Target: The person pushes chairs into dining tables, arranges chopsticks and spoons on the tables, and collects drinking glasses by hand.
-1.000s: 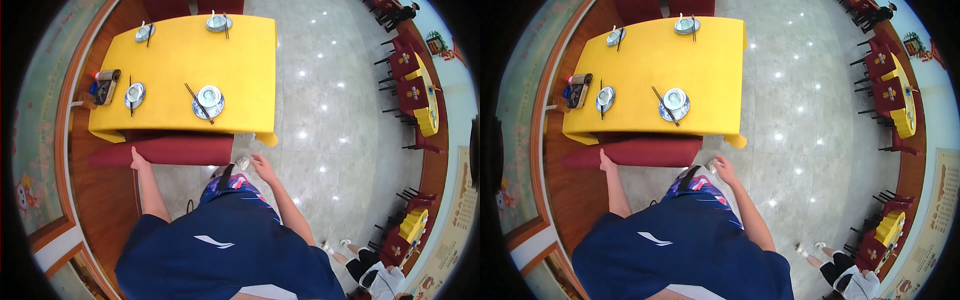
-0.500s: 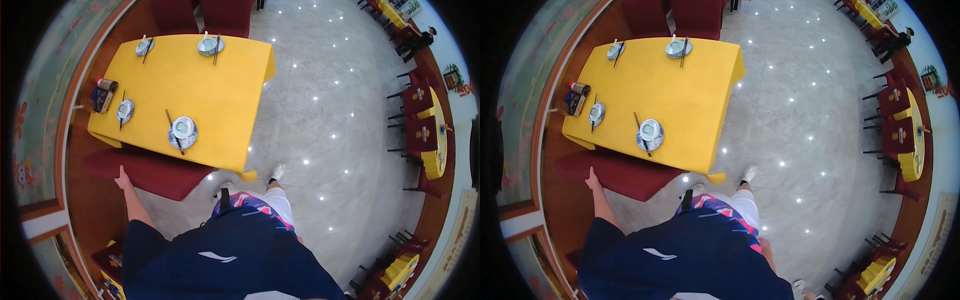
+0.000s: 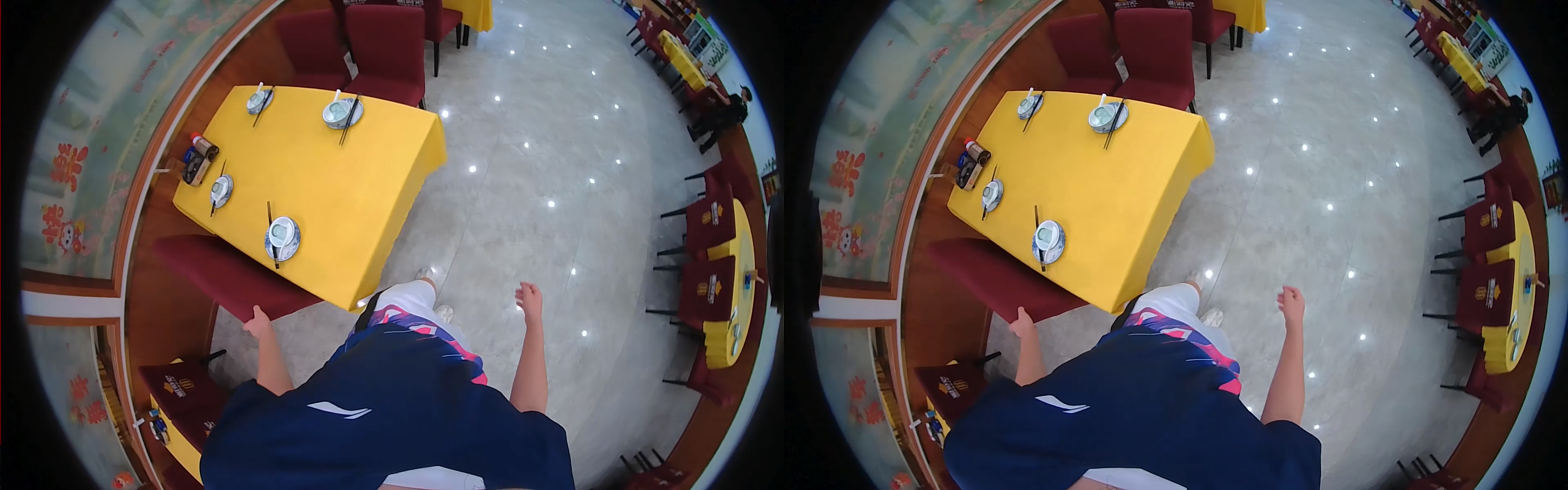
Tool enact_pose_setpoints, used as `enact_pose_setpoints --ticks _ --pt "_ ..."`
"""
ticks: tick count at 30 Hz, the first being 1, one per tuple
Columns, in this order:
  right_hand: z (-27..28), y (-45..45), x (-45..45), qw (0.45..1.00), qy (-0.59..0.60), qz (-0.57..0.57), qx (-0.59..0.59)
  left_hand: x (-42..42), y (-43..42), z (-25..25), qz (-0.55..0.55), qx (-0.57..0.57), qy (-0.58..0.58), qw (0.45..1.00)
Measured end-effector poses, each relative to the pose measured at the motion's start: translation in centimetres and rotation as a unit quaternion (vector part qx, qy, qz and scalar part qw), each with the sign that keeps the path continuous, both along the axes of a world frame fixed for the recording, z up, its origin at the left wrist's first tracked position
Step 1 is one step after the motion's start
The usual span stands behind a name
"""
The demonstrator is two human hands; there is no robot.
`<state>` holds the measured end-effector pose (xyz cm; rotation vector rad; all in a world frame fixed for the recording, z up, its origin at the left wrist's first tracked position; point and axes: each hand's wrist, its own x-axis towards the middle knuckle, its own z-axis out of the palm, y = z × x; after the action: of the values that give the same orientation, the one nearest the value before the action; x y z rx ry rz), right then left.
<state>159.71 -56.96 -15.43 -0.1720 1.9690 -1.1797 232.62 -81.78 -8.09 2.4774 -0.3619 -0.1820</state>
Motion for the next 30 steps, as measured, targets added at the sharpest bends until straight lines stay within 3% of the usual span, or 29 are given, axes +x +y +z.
enact_pose_setpoints --ticks 1,2,3,5,7,8,9,10,12,15,17,21,24,28,30 --pt "1.5 -3.1 -1.2 0.999 -0.031 0.003 -0.023 -0.7 0.5 -0.4 0.007 -0.001 0.002 1.0" --pt "2.5 -5.7 -2.2 0.997 -0.062 0.007 -0.044 -1.1 1.0 -0.9 0.064 -0.083 0.159 0.982" --pt "3.5 -8.4 -2.8 0.997 -0.059 0.014 -0.044 -2.1 1.0 -1.5 0.119 -0.163 0.31 0.929" --pt "4.7 -12.9 -3.3 0.991 -0.098 0.072 -0.058 -8.1 0.7 -1.3 0.169 -0.13 0.311 0.926" --pt "3.8 -15.9 -4.4 0.986 -0.121 0.105 -0.042 -12.9 0.1 -3.4 0.072 -0.033 0.279 0.957" --pt "3.2 -17.7 -5.1 0.98 -0.146 0.132 -0.033 -15.3 -0.5 -5.0 -0.044 -0.038 0.27 0.961" --pt "2.5 -19.3 -5.9 0.98 -0.141 0.14 -0.028 -17.5 -1.0 -7.4 -0.158 -0.044 0.258 0.952" --pt "1.8 -20.5 -6.6 0.976 -0.156 0.149 -0.012 -16.9 -2.1 -15.4 -0.181 0.007 0.112 0.977" --pt "-0.3 -20.9 -9.3 0.972 -0.17 0.159 0.042 -26.6 -5.1 -12.4 -0.233 0.075 0.027 0.969" --pt "-3.5 -19.0 -14.1 0.948 -0.193 0.163 0.192 -36.4 -9.7 -11.0 -0.227 0.12 0.036 0.966" --pt "-3.9 -18.6 -18.3 0.898 -0.251 0.173 0.317 -41.5 -14.7 -10.9 -0.236 0.082 0.069 0.966" --pt "-2.7 -19.1 -25.8 0.925 -0.183 0.124 0.308 -48.4 -22.6 -13.6 -0.335 0.142 0.041 0.93" --pt "0.3 -24.7 -28.6 0.961 -0.167 0.008 0.221 -53.6 -28.9 -11.3 -0.395 0.21 0.126 0.886" --pt "0.3 -32.4 -32.4 0.959 -0.164 0.053 0.225 -59.9 -36.0 -10.9 -0.513 0.229 0.12 0.819" --pt "-2.1 -36.3 -35.5 0.956 -0.173 0.091 0.217 -63.6 -38.6 -10.0 -0.498 0.233 0.111 0.827"
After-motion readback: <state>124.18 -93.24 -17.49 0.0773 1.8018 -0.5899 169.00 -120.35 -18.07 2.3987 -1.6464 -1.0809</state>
